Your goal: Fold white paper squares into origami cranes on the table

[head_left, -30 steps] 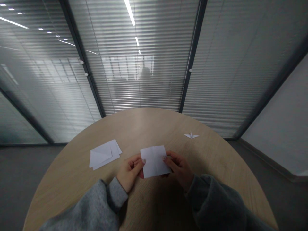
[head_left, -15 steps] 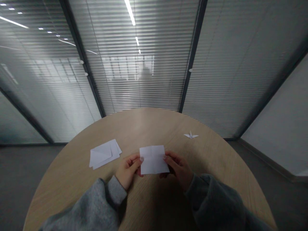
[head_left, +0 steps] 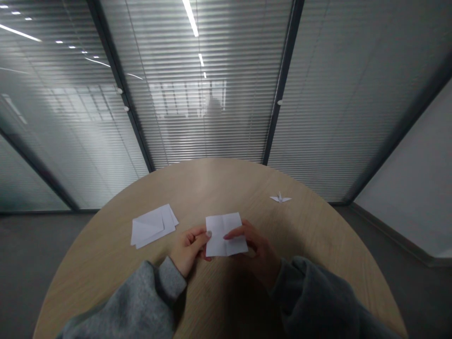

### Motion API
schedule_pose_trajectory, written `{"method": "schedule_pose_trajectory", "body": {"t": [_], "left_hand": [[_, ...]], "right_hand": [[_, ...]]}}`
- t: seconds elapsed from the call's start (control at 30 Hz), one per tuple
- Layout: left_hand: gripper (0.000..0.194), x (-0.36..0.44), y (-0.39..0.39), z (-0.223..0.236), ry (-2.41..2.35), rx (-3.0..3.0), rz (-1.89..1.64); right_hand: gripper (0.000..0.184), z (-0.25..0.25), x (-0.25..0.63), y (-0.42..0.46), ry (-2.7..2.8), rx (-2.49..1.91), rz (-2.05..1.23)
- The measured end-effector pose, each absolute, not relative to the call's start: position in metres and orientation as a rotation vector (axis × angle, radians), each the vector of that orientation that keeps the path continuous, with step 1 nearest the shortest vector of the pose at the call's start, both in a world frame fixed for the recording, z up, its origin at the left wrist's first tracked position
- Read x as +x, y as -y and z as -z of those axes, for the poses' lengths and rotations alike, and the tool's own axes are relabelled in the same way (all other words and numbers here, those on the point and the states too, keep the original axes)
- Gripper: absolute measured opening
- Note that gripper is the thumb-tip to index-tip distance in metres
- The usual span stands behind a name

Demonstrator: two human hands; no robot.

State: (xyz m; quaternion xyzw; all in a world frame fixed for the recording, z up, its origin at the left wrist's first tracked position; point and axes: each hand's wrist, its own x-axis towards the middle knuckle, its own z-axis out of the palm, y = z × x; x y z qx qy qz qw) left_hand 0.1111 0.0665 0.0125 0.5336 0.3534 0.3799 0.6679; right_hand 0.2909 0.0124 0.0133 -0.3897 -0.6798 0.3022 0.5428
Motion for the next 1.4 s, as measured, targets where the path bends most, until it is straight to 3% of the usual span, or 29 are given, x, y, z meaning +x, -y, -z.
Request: {"method": "schedule_pose_trajectory", "body": {"t": [0.07, 0.3, 0.43, 0.7, 0.9, 1.07, 1.4], "left_hand": [[0.050, 0.112, -0.064, -0.013, -0.771, 1.247, -0.825], [0.057, 0.114, -0.054, -0.021, -0.691, 1.417, -0.759], [0.064, 0.113, -0.051, -0.020, -0.684, 1.569, -0.777], [0.045, 0.114, -0.051, -0.017, -0.810, 1.772, -0.728], [0.044, 0.115, -0.051, -0.019, -0.815, 1.740, -0.719], [0.045, 0.116, -0.052, -0.018, -0.812, 1.692, -0.710], [0.045, 0.115, -0.052, -0.018, -0.813, 1.678, -0.715]], "right_hand": [[0.016, -0.012, 0.292, -0.014, 1.548, -0.956, -0.761], [0.039, -0.011, 0.291, -0.017, 1.186, -1.063, -0.937], [0.041, -0.015, 0.290, -0.017, 1.125, -1.096, -0.970], [0.039, -0.019, 0.285, -0.014, 1.088, -1.055, -1.001], [0.055, -0.024, 0.286, -0.011, 1.079, -1.045, -1.026], [0.041, -0.024, 0.287, -0.013, 1.082, -1.087, -1.034], [0.041, -0.021, 0.292, -0.015, 1.068, -1.134, -1.094]]}}
